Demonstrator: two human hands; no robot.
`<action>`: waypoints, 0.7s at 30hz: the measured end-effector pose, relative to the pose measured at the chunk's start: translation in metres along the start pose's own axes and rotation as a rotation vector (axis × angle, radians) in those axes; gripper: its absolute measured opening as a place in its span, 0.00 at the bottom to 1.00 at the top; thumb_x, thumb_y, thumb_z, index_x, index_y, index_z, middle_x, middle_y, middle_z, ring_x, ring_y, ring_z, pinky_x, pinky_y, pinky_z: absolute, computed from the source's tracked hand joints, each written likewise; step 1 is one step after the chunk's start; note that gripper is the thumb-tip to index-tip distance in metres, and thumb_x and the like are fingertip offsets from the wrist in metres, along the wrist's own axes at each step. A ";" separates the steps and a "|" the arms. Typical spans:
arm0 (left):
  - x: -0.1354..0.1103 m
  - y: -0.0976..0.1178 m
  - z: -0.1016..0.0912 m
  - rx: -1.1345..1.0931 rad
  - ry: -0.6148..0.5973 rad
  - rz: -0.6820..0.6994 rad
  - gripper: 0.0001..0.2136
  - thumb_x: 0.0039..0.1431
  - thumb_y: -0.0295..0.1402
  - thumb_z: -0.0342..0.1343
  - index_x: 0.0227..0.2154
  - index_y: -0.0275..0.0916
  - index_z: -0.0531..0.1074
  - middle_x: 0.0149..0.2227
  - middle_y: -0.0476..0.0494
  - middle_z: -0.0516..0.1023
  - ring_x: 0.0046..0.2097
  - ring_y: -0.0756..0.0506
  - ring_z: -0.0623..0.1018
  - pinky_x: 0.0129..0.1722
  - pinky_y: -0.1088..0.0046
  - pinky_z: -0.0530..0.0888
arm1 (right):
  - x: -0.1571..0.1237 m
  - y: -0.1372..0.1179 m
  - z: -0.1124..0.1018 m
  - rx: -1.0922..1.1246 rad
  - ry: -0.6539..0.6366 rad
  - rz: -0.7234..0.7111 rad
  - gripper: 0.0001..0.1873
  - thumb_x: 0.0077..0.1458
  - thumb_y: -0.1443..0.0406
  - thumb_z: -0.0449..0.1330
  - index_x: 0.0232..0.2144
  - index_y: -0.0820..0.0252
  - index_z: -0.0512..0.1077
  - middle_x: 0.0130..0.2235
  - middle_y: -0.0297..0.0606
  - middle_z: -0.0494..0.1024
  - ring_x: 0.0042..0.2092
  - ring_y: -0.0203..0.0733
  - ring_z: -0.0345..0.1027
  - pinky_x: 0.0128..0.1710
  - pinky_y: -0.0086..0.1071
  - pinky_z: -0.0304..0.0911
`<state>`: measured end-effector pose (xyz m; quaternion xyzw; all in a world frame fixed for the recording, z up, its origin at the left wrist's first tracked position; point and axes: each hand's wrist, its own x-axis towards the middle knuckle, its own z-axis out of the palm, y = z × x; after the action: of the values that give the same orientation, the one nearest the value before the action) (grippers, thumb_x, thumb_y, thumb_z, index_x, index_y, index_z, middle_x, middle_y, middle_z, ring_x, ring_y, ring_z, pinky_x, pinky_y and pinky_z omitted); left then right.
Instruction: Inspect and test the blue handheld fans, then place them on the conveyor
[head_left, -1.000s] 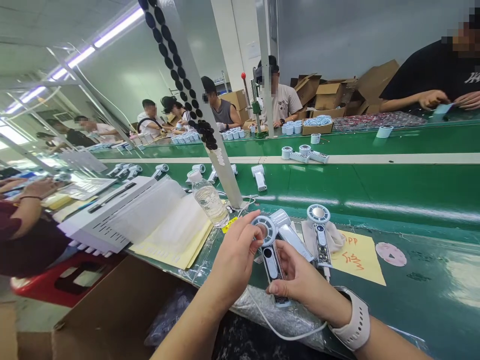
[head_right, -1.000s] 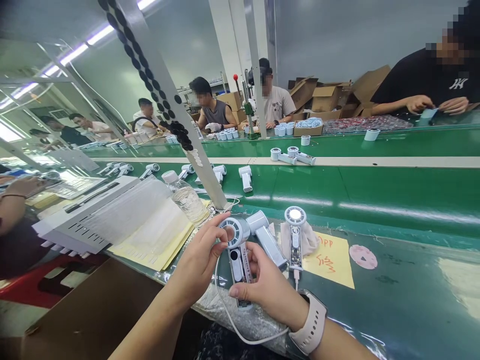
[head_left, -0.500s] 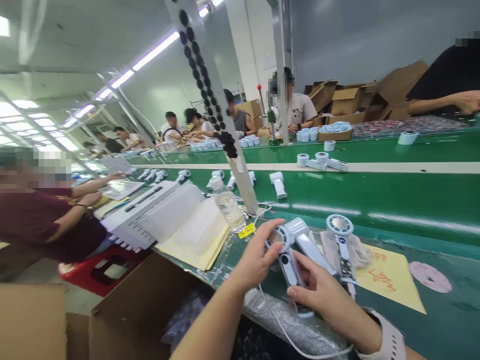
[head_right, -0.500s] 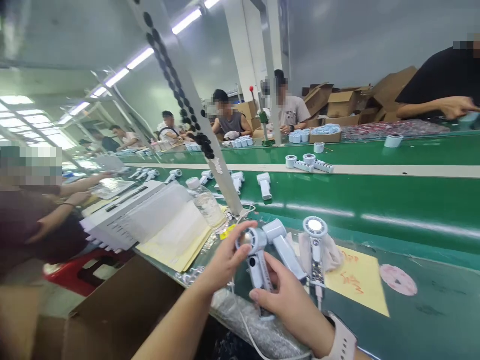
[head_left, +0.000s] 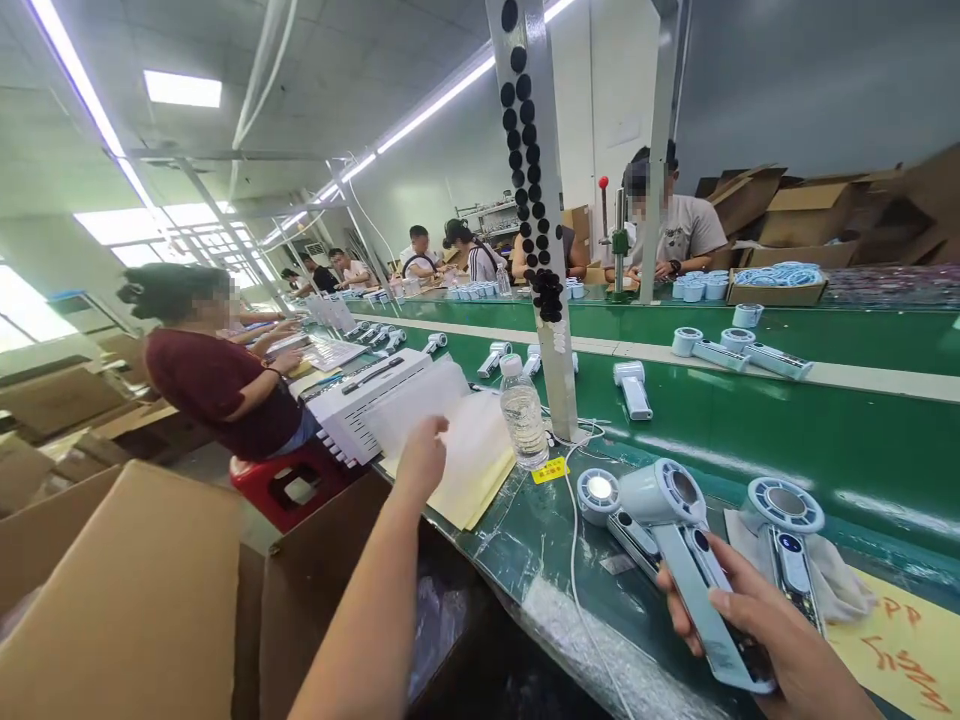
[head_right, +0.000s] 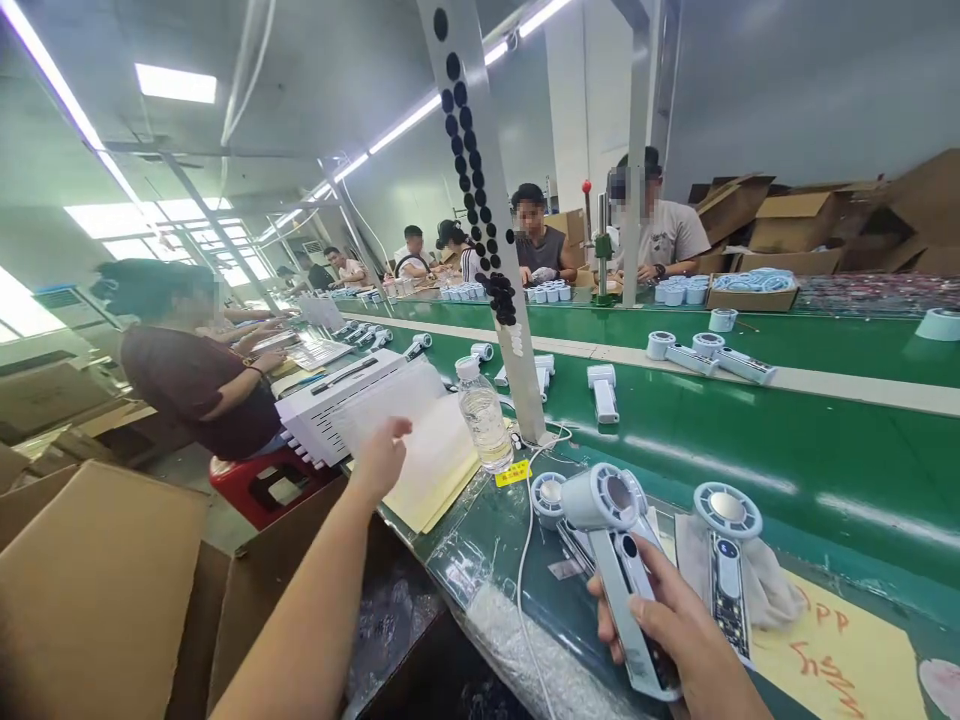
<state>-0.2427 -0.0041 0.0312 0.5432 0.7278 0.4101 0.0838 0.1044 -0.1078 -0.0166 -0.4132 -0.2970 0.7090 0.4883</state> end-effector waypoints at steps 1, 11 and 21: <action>0.005 -0.012 -0.008 0.061 -0.052 -0.016 0.08 0.55 0.22 0.52 0.33 0.40 0.72 0.37 0.41 0.78 0.46 0.40 0.77 0.51 0.60 0.70 | 0.002 0.000 0.000 0.025 -0.012 -0.016 0.29 0.46 0.53 0.67 0.49 0.57 0.69 0.35 0.43 0.80 0.27 0.41 0.69 0.24 0.33 0.64; -0.002 -0.035 -0.027 0.419 -0.052 -0.040 0.11 0.65 0.29 0.41 0.35 0.41 0.69 0.38 0.37 0.78 0.41 0.38 0.77 0.40 0.65 0.68 | 0.014 0.019 -0.001 0.015 0.032 -0.035 0.36 0.44 0.47 0.70 0.49 0.53 0.61 0.32 0.38 0.79 0.22 0.40 0.68 0.20 0.33 0.61; -0.092 0.035 0.043 0.195 -0.574 0.215 0.13 0.52 0.26 0.56 0.42 0.43 0.70 0.31 0.49 0.78 0.34 0.44 0.78 0.36 0.72 0.69 | 0.008 0.007 0.005 -0.077 0.033 -0.074 0.35 0.47 0.51 0.69 0.51 0.55 0.60 0.34 0.37 0.78 0.26 0.40 0.68 0.24 0.33 0.63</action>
<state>-0.1565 -0.0586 -0.0022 0.7160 0.6488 0.1748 0.1893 0.0952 -0.1025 -0.0219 -0.4321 -0.3308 0.6716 0.5028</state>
